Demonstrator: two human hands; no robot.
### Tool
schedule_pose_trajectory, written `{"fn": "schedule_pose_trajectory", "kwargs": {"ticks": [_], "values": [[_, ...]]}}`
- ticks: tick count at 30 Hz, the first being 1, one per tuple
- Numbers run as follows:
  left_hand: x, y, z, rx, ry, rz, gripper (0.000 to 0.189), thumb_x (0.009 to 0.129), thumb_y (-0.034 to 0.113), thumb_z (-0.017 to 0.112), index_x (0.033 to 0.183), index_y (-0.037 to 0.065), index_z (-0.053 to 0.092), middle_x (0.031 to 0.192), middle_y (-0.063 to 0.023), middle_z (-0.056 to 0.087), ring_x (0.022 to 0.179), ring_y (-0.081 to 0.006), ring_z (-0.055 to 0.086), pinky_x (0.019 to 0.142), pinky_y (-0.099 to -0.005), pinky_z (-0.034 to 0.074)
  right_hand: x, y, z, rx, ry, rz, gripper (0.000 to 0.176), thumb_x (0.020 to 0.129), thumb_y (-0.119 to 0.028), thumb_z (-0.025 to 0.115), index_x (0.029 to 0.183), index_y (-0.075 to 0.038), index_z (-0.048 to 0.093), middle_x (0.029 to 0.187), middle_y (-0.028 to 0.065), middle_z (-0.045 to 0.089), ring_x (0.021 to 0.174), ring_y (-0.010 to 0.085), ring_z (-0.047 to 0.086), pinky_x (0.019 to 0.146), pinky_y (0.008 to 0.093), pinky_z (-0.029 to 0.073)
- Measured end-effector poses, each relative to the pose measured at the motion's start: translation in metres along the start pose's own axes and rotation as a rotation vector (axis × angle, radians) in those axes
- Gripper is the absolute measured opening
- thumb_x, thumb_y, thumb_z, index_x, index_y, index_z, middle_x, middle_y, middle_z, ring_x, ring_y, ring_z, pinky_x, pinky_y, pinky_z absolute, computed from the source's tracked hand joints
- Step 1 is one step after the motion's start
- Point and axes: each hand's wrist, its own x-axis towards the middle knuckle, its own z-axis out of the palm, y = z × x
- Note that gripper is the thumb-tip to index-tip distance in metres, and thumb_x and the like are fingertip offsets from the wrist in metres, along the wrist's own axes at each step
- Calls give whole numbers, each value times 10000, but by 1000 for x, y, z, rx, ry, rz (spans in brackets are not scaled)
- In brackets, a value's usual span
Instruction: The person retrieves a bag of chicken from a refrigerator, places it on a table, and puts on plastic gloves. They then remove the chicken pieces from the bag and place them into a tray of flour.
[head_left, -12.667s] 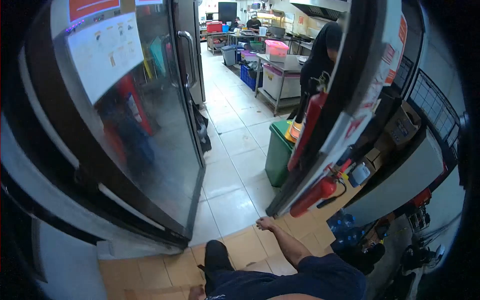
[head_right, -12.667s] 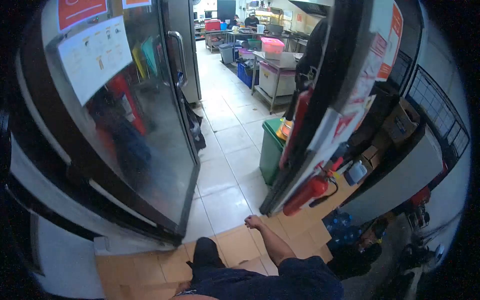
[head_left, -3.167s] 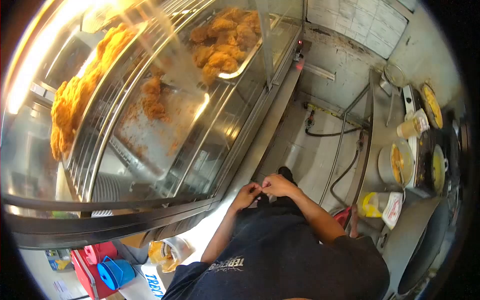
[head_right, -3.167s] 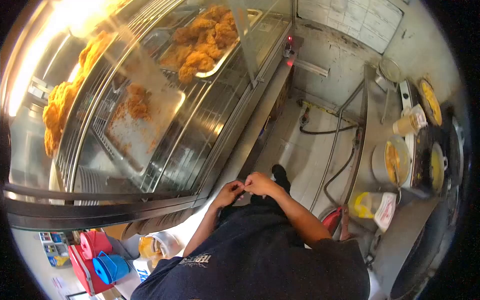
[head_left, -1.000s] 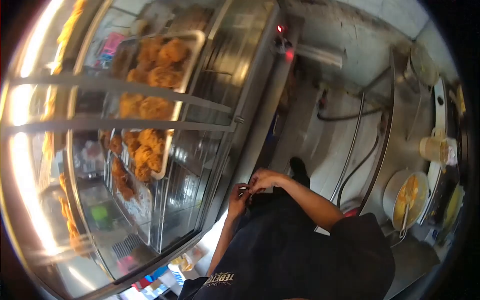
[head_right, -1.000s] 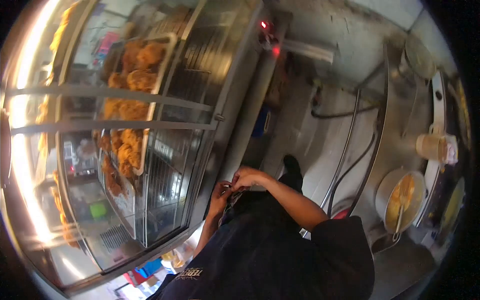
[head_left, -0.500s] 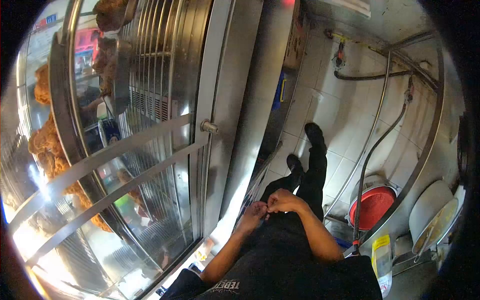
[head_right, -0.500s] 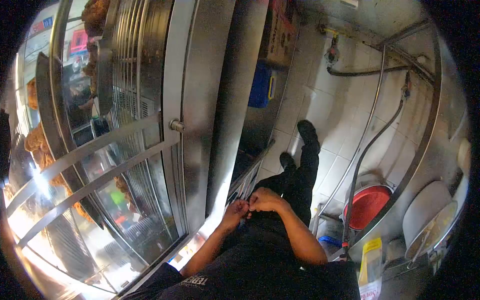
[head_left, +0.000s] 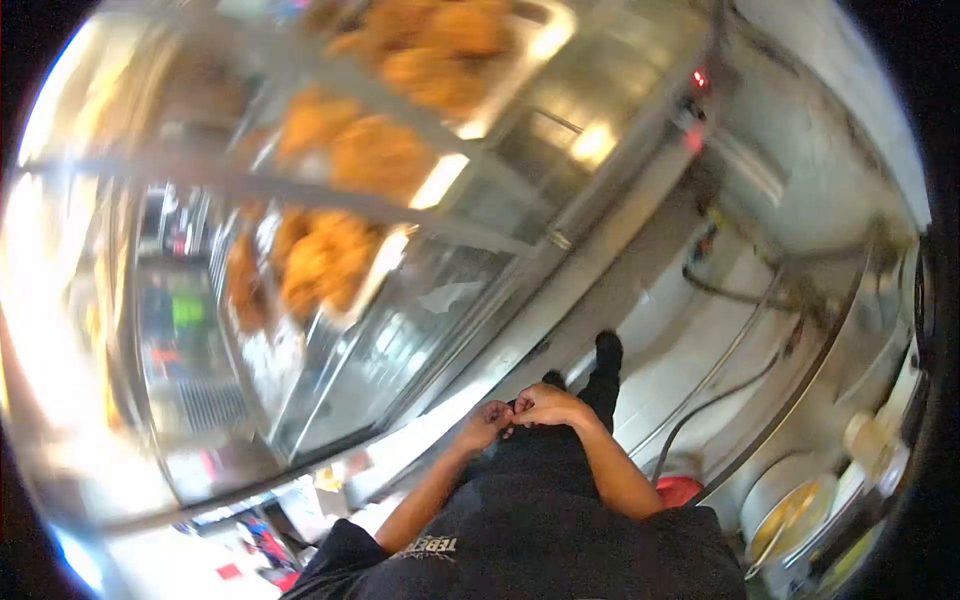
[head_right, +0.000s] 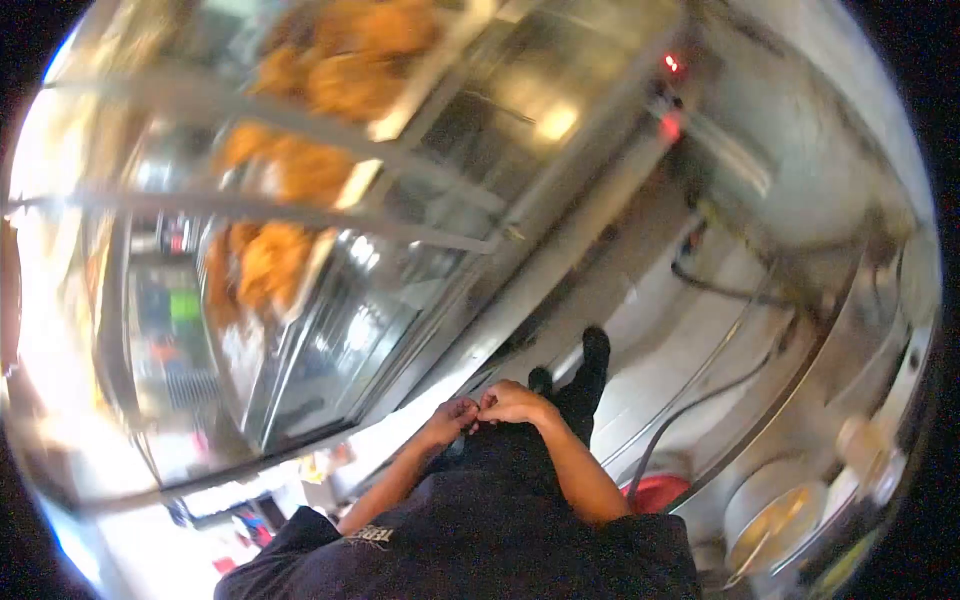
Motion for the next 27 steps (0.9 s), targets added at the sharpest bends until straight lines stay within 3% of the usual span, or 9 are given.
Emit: {"fn": "schedule_pose_trajectory", "kwargs": {"ticks": [2,5,12,14,17,19,27], "values": [[-18,-9,-7,-36,43,25,209,884,205,483,908,-1,515,737,-39,569,637,-103,527,579,-236,422,-4,-34,2,46,-89,109,262,732,-242,654,790,0,574,667,51,589,590,110,539,531,241,424],[-32,-38,-16,-139,-55,70,284,855,326,527,892,45,527,747,-12,554,619,-85,492,568,-231,393,7,-52,15,-81,-233,166,251,746,-255,649,809,-24,574,667,31,577,579,92,521,522,231,416],[-81,-90,-37,-445,22,249,260,882,295,482,881,36,507,702,-15,524,637,-92,483,577,-237,399,48,-92,80,-366,-365,157,216,737,-230,657,789,-34,581,669,19,578,605,92,556,537,231,433],[-105,-119,-46,-635,80,265,225,901,263,443,871,43,479,700,-11,501,637,-94,481,580,-239,400,61,-99,123,-413,-415,170,205,734,-219,657,776,-33,584,662,16,579,597,94,552,535,234,431],[-134,-177,-54,-685,261,275,153,913,183,404,845,55,450,690,-10,483,624,-96,481,569,-236,397,88,-100,192,-596,-416,134,180,709,-203,659,716,-37,591,626,7,582,578,83,526,523,235,412],[-167,-209,-69,-737,437,300,120,909,134,390,826,62,438,688,-17,483,610,-91,472,565,-225,384,106,-103,248,-717,-428,-12,210,701,-241,634,689,-37,586,597,27,569,558,102,512,512,269,406],[-286,-363,-84,-1033,821,335,145,910,203,408,851,73,431,691,-10,488,611,-87,496,532,-224,401,145,-100,460,-787,-762,-57,227,733,-232,594,699,-11,554,591,62,551,551,149,516,507,292,410]]}}
